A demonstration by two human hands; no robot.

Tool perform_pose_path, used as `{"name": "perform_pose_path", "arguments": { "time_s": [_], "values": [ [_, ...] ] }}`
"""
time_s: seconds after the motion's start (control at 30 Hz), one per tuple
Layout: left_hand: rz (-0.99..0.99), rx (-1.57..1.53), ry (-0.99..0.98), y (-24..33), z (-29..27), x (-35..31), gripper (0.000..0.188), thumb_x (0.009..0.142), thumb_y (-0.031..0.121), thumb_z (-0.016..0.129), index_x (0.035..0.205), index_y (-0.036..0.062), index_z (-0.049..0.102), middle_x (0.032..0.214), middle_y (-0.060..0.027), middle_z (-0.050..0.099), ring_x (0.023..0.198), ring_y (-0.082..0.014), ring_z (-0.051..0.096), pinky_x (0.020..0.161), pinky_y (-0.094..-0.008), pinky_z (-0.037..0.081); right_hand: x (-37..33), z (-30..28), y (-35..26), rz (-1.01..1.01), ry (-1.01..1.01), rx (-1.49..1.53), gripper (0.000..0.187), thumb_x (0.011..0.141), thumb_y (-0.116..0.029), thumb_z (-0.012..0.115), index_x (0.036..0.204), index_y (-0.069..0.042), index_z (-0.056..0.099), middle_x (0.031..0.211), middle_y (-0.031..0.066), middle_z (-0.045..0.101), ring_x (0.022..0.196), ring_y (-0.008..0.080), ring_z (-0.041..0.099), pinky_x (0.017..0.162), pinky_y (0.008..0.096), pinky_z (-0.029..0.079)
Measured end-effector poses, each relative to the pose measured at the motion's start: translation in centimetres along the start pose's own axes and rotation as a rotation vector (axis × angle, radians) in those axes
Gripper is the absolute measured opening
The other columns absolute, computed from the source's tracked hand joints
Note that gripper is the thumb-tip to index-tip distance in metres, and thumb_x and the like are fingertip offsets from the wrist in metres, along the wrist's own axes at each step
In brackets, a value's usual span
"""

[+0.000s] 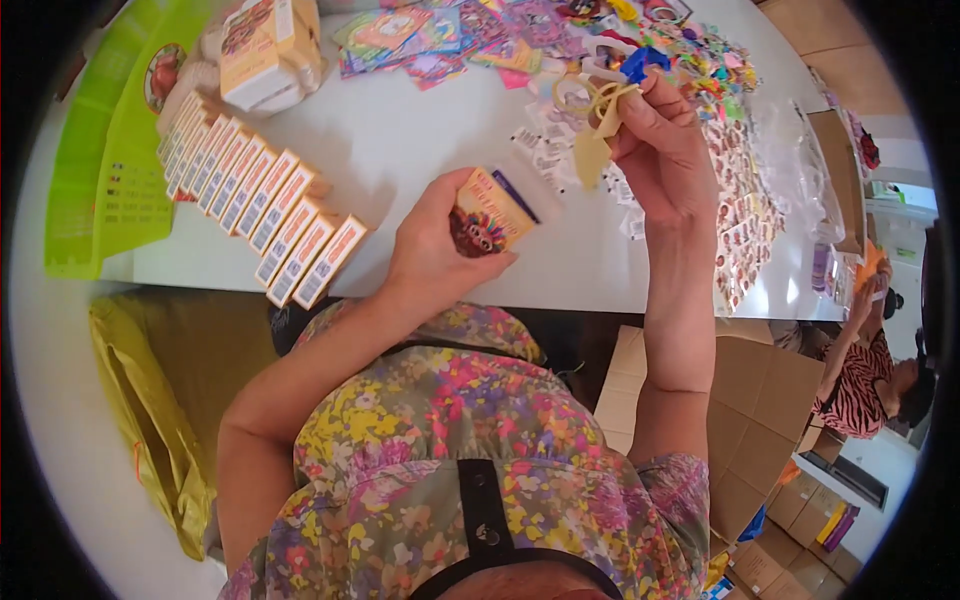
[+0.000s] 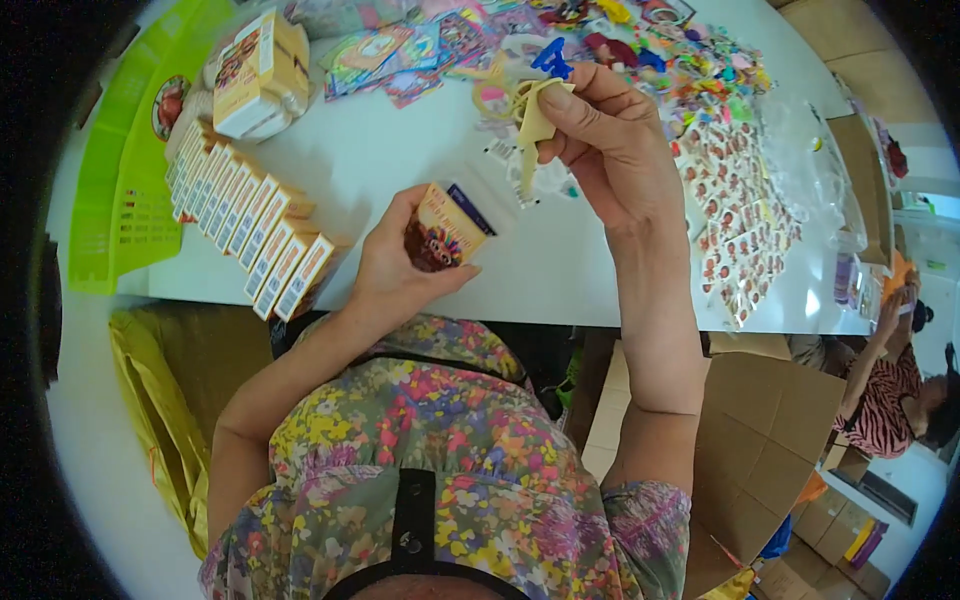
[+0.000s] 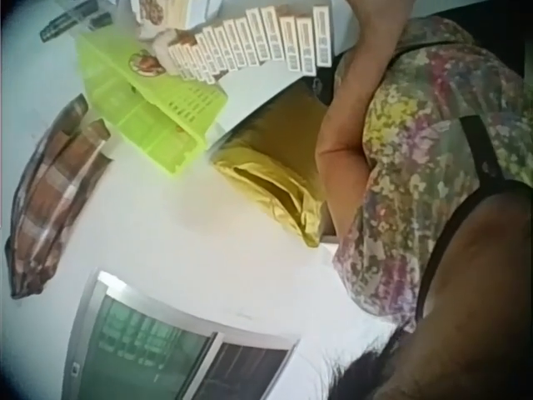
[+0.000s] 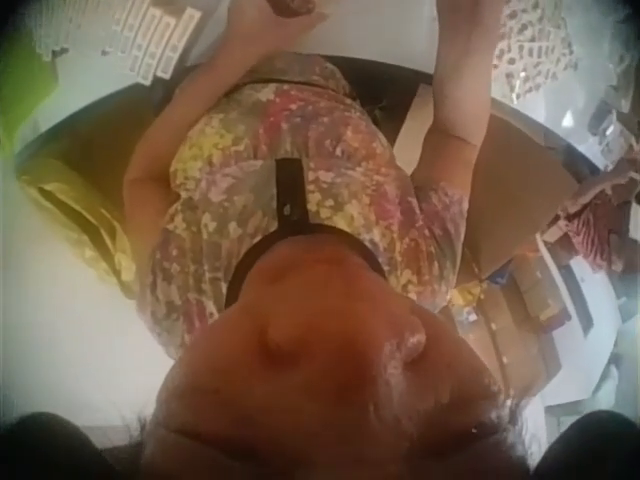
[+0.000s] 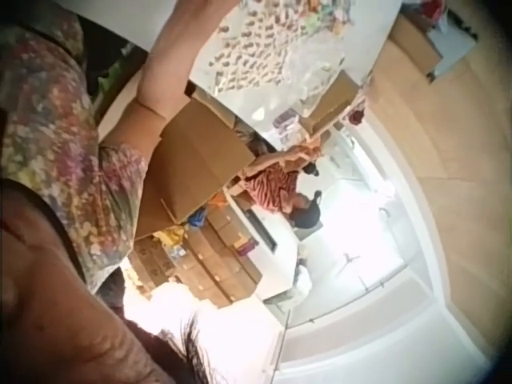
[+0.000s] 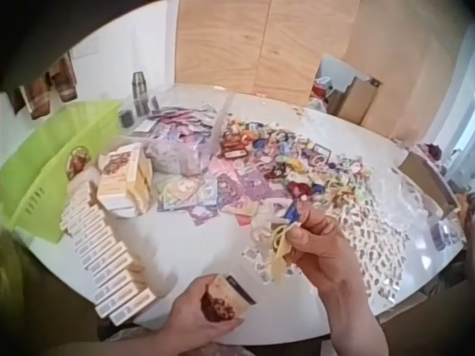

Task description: Folding small cardboard boxes and filling them with toys and stickers.

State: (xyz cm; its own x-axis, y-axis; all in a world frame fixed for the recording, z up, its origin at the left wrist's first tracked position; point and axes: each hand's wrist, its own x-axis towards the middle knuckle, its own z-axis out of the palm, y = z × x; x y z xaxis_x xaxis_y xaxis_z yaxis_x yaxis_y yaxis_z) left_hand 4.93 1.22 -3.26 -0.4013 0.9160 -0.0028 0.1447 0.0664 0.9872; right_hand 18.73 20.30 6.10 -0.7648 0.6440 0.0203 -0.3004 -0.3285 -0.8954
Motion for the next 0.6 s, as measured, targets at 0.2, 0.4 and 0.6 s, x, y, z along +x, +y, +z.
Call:
{"name": "perform_pose_path", "arguments": {
  "time_s": [0.2, 0.4, 0.6],
  "values": [
    [0.012, -0.108, 0.000, 0.8, -0.3, 0.2, 0.073, 0.063, 0.013, 0.084, 0.125, 0.0029, 0.047, 0.111, -0.0127, 0.058, 0.103, -0.0247, 0.060, 0.090, -0.0336, 0.049, -1.7, 3.1, 2.4, 0.039, -0.074, -0.167, 0.020, 0.087, -0.003, 0.065, 0.107, -0.004, 0.065, 0.106, 0.0130, 0.069, 0.081, 0.0177, 0.069, 0.071, 0.0272, 0.056],
    [0.038, -0.022, 0.098, 1.2, -0.6, 0.0, 0.071, 0.063, 0.009, 0.083, 0.124, 0.0024, 0.047, 0.111, -0.0129, 0.057, 0.102, -0.0257, 0.060, 0.088, -0.0334, 0.050, -2.9, 4.9, 2.6, -0.237, 0.041, -0.939, 0.011, 0.080, 0.001, 0.070, 0.089, 0.001, 0.066, 0.090, 0.0038, 0.067, 0.076, 0.0104, 0.062, 0.062, 0.0231, 0.049],
    [0.196, 0.220, 0.158, 0.9, -0.8, -0.2, 0.068, 0.062, 0.007, 0.082, 0.121, 0.0032, 0.049, 0.105, -0.0136, 0.057, 0.095, -0.0304, 0.060, 0.082, -0.0365, 0.051, -3.7, 5.6, 2.2, -0.392, 0.068, -1.369, 0.012, 0.075, 0.004, 0.070, 0.085, 0.000, 0.066, 0.079, 0.0057, 0.063, 0.069, 0.0140, 0.060, 0.056, 0.0274, 0.046]
  ]
}}
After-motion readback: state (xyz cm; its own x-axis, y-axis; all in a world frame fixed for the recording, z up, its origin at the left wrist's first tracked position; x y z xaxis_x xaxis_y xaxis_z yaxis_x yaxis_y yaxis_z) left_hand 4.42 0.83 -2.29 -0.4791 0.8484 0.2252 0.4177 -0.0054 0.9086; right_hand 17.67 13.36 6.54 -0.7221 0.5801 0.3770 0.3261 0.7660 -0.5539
